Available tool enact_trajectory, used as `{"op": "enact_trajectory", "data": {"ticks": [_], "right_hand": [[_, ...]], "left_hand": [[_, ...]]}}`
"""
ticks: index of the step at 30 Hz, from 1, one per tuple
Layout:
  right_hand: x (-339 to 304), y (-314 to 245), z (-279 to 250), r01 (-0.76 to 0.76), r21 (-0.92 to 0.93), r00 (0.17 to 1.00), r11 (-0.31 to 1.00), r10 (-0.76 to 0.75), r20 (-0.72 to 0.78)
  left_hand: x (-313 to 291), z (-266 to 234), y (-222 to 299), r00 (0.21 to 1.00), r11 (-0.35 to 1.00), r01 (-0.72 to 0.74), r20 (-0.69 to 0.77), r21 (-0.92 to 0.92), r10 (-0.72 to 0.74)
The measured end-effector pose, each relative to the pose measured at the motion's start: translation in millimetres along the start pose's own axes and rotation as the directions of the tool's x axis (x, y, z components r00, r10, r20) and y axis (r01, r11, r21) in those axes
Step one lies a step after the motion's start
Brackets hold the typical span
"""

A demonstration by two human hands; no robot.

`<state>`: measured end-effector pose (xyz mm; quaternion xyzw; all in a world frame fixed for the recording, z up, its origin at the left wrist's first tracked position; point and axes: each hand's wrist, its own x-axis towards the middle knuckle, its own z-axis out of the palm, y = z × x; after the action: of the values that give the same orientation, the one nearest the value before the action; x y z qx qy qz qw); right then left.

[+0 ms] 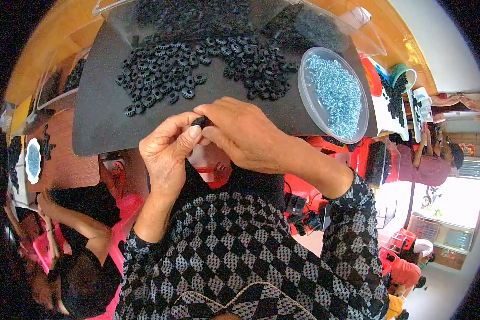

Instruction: The person picks up a black plastic component and a small metal pin, inserts the pin into the component, and places the assembled piece onto the table.

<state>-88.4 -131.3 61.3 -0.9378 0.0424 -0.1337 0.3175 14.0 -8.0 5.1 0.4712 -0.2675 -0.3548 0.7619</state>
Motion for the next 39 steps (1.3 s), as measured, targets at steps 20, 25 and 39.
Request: {"op": "enact_trajectory", "data": {"ticks": [20, 25, 39], "right_hand": [[0, 2, -3, 0.082, -0.181, 0.996, 0.98, -0.077, 0.036], [6, 2, -2, 0.208, -0.205, 0.977, 0.956, -0.214, -0.007], [2, -1, -2, 0.172, -0.237, 0.981, 0.956, -0.189, -0.047]], "left_hand": [[5, -9, -1, 0.954, 0.9, -0.296, 0.155, 0.321, 0.258], [7, -10, 2, 0.914, 0.81, -0.405, 0.19, 0.424, 0.357], [0, -6, -5, 0.968, 0.929, -0.249, 0.108, 0.274, 0.227]]}}
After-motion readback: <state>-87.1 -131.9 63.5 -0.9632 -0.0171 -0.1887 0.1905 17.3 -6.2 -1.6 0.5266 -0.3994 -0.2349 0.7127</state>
